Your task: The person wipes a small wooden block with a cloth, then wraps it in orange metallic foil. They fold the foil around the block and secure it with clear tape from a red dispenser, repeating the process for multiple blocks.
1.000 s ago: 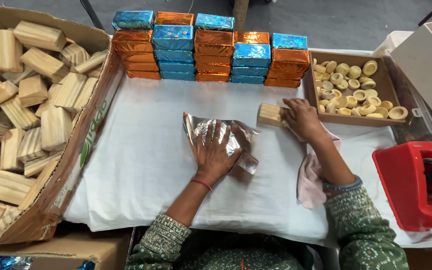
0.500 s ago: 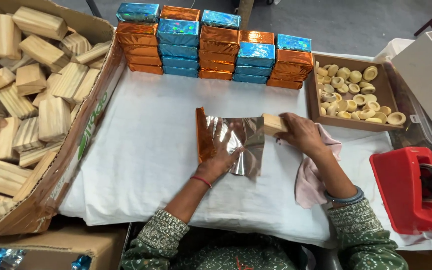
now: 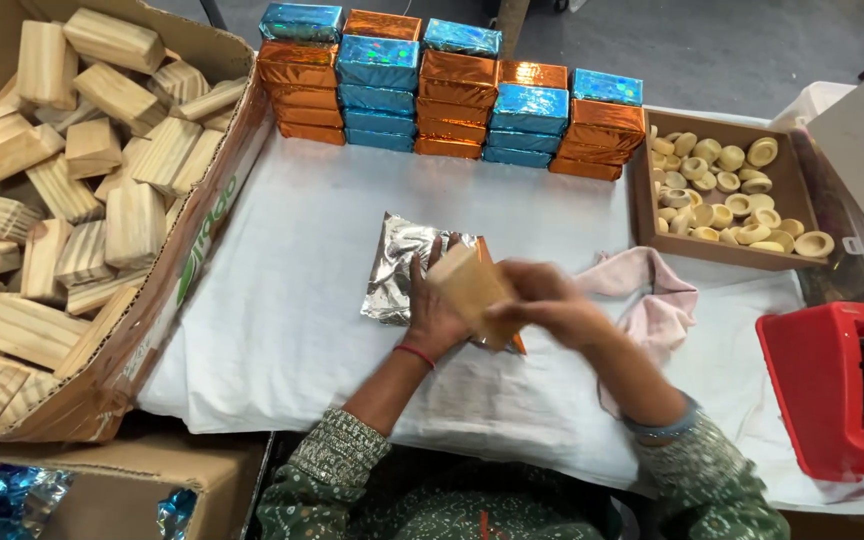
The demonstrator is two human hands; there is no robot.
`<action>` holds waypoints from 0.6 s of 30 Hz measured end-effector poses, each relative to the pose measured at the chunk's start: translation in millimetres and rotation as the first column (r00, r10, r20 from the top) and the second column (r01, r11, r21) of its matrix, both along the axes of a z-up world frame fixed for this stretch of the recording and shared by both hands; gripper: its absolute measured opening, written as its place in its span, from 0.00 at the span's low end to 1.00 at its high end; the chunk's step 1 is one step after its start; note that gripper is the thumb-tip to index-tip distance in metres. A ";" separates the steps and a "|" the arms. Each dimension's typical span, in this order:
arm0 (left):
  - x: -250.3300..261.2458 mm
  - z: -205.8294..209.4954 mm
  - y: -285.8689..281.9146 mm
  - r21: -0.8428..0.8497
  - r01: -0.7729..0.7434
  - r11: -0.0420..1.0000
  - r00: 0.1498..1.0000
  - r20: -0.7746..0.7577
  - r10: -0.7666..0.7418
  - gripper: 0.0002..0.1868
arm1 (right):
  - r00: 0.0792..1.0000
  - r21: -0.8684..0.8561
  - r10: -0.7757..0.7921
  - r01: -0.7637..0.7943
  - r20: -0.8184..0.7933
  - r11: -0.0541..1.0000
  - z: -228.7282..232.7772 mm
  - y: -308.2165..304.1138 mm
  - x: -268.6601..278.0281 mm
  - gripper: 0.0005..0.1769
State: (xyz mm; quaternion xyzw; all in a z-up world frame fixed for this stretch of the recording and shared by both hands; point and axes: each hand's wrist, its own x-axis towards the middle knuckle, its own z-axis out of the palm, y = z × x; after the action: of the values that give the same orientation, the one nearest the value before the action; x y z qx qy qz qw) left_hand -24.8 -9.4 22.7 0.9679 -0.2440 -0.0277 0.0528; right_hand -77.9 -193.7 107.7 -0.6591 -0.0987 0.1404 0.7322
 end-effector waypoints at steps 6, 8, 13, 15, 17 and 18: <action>10.2 -35.2 5.2 -0.940 -0.152 0.307 0.900 -0.260 -0.351 0.50 | 0.980 0.126 0.086 -0.064 -0.178 0.990 -65.8 35.8 34.1 0.27; -0.7 -8.5 7.1 -0.756 -0.043 0.653 0.963 -0.206 -0.176 0.48 | 0.982 0.133 0.026 0.000 -0.189 0.991 -63.6 32.6 37.9 0.27; -8.3 18.7 0.9 -0.324 0.037 0.945 0.980 0.199 0.030 0.48 | 0.947 -0.061 -0.316 0.312 -0.058 0.948 -85.9 7.5 43.0 0.29; -5.7 28.2 -0.2 -0.304 -0.005 0.953 0.995 0.092 0.035 0.49 | 0.931 -0.149 -0.364 0.361 0.008 0.921 -82.9 3.8 41.7 0.30; -2.8 31.3 0.4 -0.276 -0.045 0.960 0.999 -0.013 0.043 0.50 | 0.912 -0.228 -0.402 0.409 0.077 0.884 -76.8 2.7 41.1 0.31; -1.7 29.3 0.7 -0.237 -0.047 0.970 0.999 -0.031 0.041 0.52 | 0.892 -0.337 -0.418 0.453 0.175 0.825 -72.1 2.7 40.5 0.32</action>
State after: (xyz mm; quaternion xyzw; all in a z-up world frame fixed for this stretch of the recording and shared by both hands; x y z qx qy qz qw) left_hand -26.6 -8.7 51.9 0.9594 -0.2232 -0.0097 0.1722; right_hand -37.4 -191.0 35.5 -0.7955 0.0483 -0.0452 0.6024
